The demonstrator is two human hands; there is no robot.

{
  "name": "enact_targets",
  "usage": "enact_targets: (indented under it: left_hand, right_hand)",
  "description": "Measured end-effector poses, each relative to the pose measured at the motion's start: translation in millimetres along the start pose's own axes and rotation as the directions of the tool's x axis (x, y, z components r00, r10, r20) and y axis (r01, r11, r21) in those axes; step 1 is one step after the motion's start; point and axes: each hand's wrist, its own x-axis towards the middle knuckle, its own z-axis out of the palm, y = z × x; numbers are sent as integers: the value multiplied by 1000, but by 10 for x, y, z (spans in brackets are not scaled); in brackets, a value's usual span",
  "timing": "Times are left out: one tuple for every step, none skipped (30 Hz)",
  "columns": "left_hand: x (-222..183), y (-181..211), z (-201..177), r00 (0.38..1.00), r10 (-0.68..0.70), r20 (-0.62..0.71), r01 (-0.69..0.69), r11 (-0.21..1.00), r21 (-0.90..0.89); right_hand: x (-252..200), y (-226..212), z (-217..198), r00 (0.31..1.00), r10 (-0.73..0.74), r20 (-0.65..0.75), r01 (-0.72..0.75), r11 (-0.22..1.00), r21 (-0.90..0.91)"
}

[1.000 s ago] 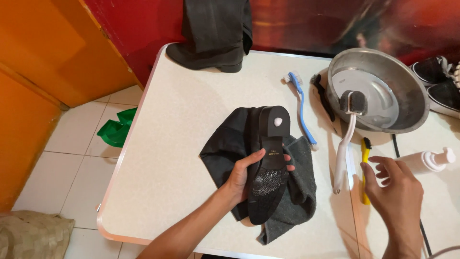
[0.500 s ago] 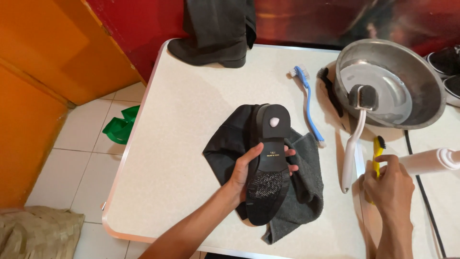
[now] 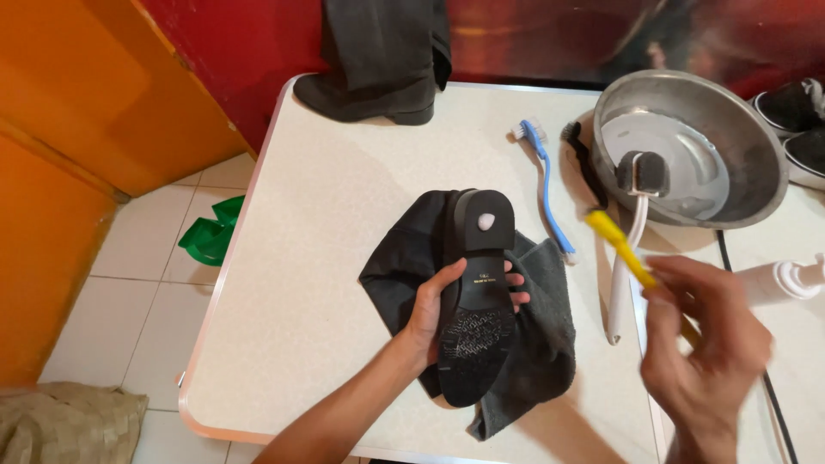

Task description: Cleaning the sole and heel of a black boot using a brush, cleaning solution, and a cloth.

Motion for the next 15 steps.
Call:
enact_targets:
  left_hand:
    - [-1,-6,38,1000,-6,3,6,1000,8]
    - [-12,0,65,999,-13,-33,13,1000,14]
    - [-28,8,90,997,-19,-70,21,1000,20]
    - [-23,4,66,997,-20,-70,22,999,26]
    - [-15,3,37,999,-8,-53,9,1000,23]
    - [4,-1,0,999,4,-35,-4,1000,21]
    - [45,-20,-15,999,3,-34,-2,1000,29]
    - [37,-21,-35,1000,-4,-27,5,1000,14]
    - [33,-15,-62,1000,-12,-19,12,1000,-1]
    - [9,-9,-47,1000,-9,-28,9,1000,-2]
    - [-11,-5,-37,999,-16,-43,16,1000,18]
    - [-4,-12,-7,999,-17,-52,19,999,35]
    - [15,30,-6,999,-8,-53,10,999,31]
    - [18,29,-20,999,-18,-38,19,999,42]
    - [26,22,-38,999,-27,-23,28,998,54]
  right_hand:
    - [223,-95,89,1000,3,-10,-3,1000,0]
    - [453,-186,195,988,-45,149,31,995,98]
    - [680,-285,299,948,-109,300,50,979,198]
    - [833,-211,395,949,-108,295,50,978,200]
    - [988,-135,495,934,-69,351,-16,972,234]
    - [1142,-45,597,913,-34,407,-82,961,264]
    - [1208,10,536,916,-35,400,-81,960,268]
    - [1277,39,516,928,-31,372,-84,954,288]
    - [1347,70,507,939,-25,343,-87,948,307]
    - [1309,78,465,937,-24,348,-92,945,312]
    - [1271,92,425,945,-48,323,-31,971,235]
    - [1264,102,364,950,-83,302,38,988,151]
    - [1283,132,410,947,-89,309,42,987,155]
    - [1263,181,443,936,-64,345,19,991,133]
    - [1242,238,474,924,-39,381,-3,994,111]
